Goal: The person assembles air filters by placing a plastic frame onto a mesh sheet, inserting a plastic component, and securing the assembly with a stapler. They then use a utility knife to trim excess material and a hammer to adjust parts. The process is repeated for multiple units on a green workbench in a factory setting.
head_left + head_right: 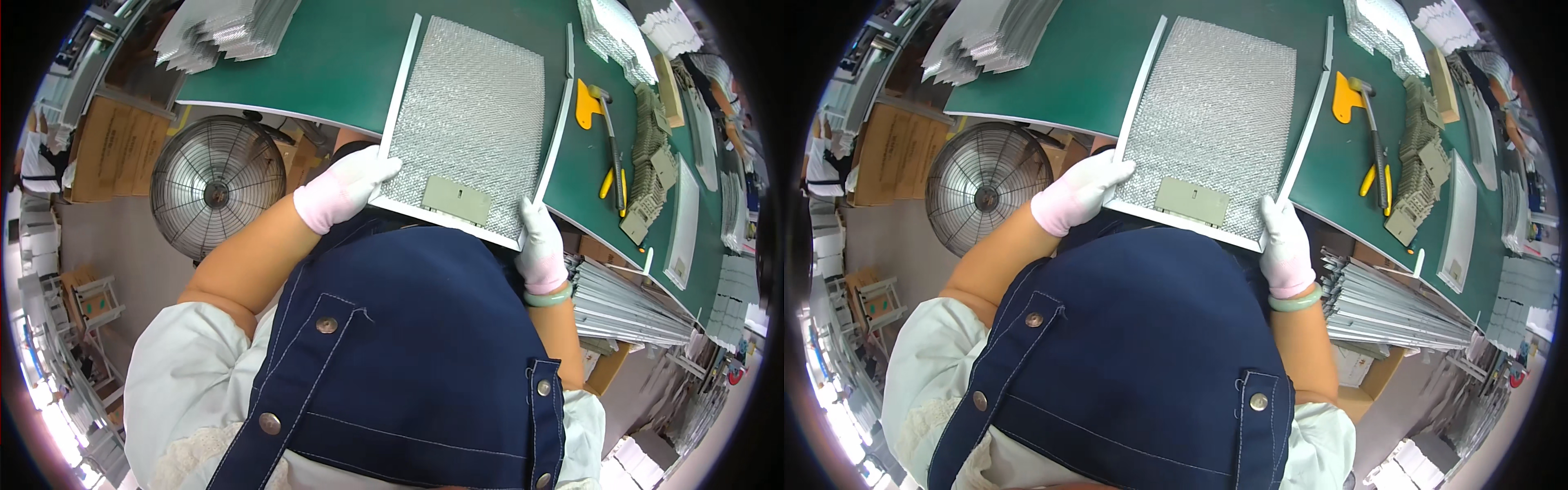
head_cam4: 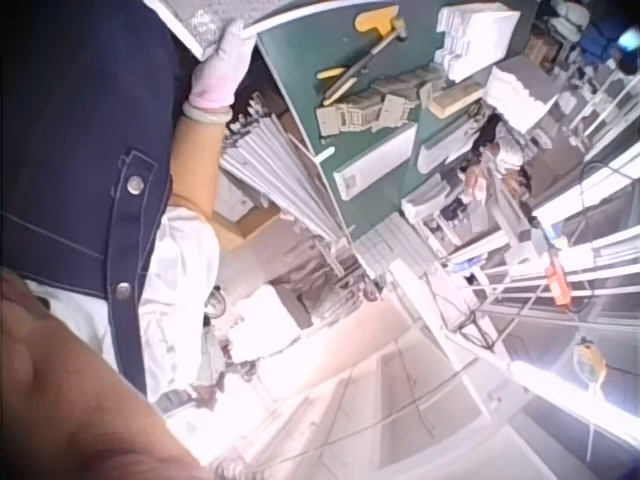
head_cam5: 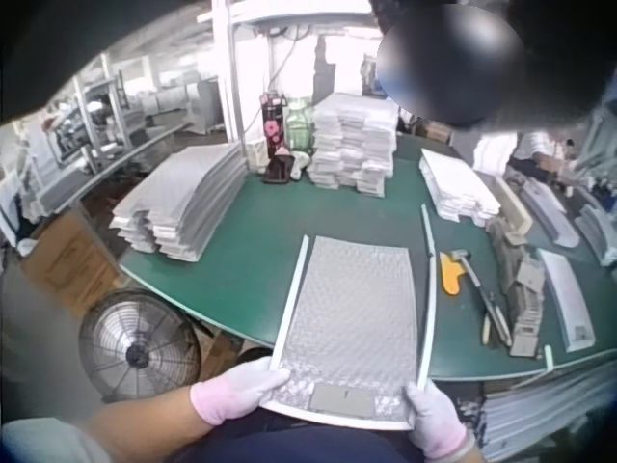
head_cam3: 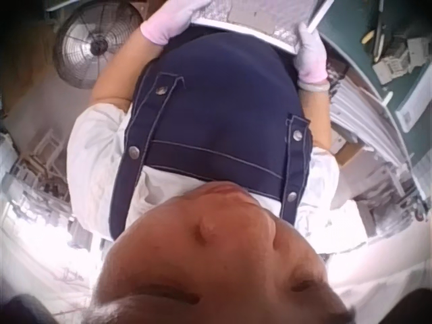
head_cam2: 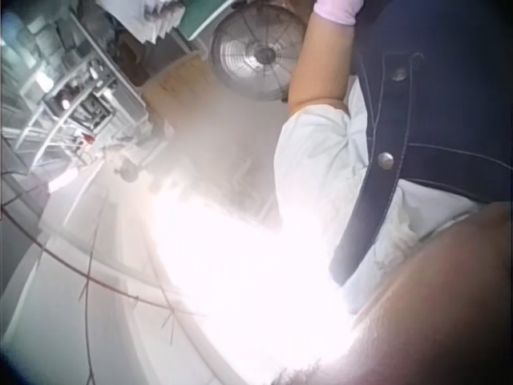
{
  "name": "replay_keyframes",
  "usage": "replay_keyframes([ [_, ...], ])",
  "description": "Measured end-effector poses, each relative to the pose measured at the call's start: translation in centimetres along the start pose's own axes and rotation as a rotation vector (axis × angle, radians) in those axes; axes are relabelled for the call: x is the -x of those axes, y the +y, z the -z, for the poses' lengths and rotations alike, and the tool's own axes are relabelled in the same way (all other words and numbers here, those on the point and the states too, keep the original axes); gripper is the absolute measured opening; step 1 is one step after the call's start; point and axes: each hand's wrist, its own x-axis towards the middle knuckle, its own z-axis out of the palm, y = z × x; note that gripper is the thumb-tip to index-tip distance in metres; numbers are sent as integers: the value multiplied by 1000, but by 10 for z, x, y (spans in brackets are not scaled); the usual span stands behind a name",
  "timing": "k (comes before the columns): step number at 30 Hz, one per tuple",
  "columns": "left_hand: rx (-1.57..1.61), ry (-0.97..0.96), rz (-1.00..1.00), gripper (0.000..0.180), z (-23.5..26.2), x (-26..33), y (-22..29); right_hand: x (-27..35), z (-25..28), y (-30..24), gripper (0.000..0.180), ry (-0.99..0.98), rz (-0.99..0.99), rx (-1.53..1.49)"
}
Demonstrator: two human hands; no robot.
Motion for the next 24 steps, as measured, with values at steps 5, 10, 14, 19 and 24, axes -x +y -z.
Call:
replay_keyframes([
  [5, 198, 110, 31, 43, -14, -3, 10, -9, 10, 13, 44, -150, 76, -36],
  [10, 111, 129, 7, 41, -11, -9, 3, -11, 15, 20, 41, -20, 62, 5],
  [14, -205, 200, 69, 41, -18, -10, 39, -16, 18, 22, 39, -16, 59, -56],
  [19, -317, 279, 40, 38, -13, -17, 41, -6, 4, 1, 33, -52, -5, -100],
  [24, 23, 79, 60, 35, -12, -17, 41, -13, 8, -12, 22, 104, 100, -17],
])
